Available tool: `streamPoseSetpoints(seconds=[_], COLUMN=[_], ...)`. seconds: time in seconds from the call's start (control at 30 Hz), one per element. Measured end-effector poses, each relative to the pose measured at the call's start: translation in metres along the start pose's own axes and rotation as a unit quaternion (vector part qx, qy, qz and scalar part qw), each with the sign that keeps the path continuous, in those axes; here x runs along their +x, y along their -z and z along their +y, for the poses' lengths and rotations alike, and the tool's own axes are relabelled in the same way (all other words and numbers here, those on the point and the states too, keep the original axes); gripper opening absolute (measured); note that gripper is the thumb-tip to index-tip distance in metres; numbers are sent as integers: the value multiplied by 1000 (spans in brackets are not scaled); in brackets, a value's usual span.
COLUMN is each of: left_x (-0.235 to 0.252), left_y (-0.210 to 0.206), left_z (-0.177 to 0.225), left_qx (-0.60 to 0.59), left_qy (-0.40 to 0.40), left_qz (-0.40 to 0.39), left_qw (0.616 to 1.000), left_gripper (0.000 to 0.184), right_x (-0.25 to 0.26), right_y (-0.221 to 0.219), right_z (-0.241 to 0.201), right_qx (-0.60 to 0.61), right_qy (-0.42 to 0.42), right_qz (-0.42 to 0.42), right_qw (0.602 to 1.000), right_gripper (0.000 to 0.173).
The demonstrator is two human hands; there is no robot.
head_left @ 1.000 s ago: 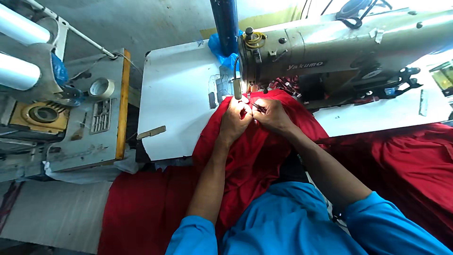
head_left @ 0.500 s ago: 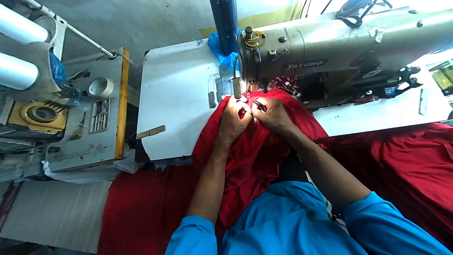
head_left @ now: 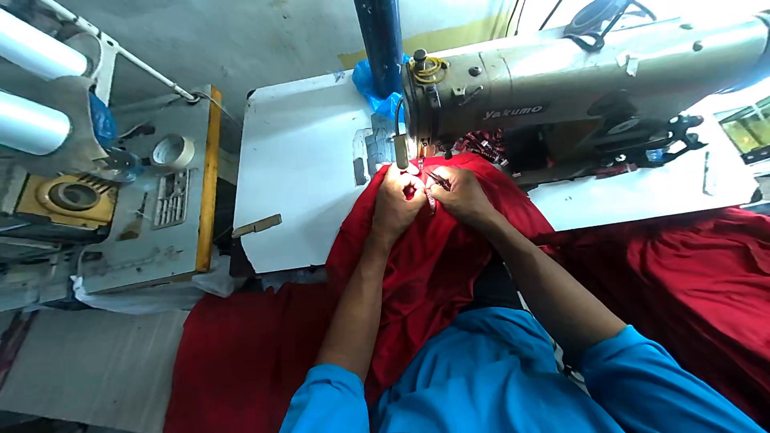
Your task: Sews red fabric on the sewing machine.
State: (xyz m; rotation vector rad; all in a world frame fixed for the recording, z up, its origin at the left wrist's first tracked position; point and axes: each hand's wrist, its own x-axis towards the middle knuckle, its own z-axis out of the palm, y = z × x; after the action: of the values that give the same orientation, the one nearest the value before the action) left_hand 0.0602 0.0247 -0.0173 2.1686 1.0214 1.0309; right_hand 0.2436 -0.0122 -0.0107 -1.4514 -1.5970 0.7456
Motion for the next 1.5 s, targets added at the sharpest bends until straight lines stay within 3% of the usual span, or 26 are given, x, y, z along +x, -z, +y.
streamPoseSetpoints(seconds=[0.1,0.23,0.4,0.57,0.77,1.13,1.5], left_x=[-9,-19,-23,-24,-22,-21,-21], left_y=[2,2,-9,-15,-8,3,-2], left_z=[14,24,30,29,29,35,35], left_qx=[-8,-61,-142,-146,-49,-41,-6], left_qy=[19,70,108,129,108,158,131], left_qz=[32,96,133,115,122,44,96], left_qw=[999,991,975,974,985,986,987], left_gripper=[9,7,7,4,9,4,8], right_x=[-18,-38,-39,-38,-38,-34,-34], right_y=[2,8,-2,-4,-1,-8,-10], right_z=[-6,-24,-29,-25,-20,-9,-10], right_qx=[0,38,138,157,107,81,63], right_qy=[-2,-4,-4,-3,-4,28,29], right_qz=[48,58,49,90,104,91,101], right_qw=[999,998,989,984,989,992,992], right_gripper=[7,28,19,10,9,8,8])
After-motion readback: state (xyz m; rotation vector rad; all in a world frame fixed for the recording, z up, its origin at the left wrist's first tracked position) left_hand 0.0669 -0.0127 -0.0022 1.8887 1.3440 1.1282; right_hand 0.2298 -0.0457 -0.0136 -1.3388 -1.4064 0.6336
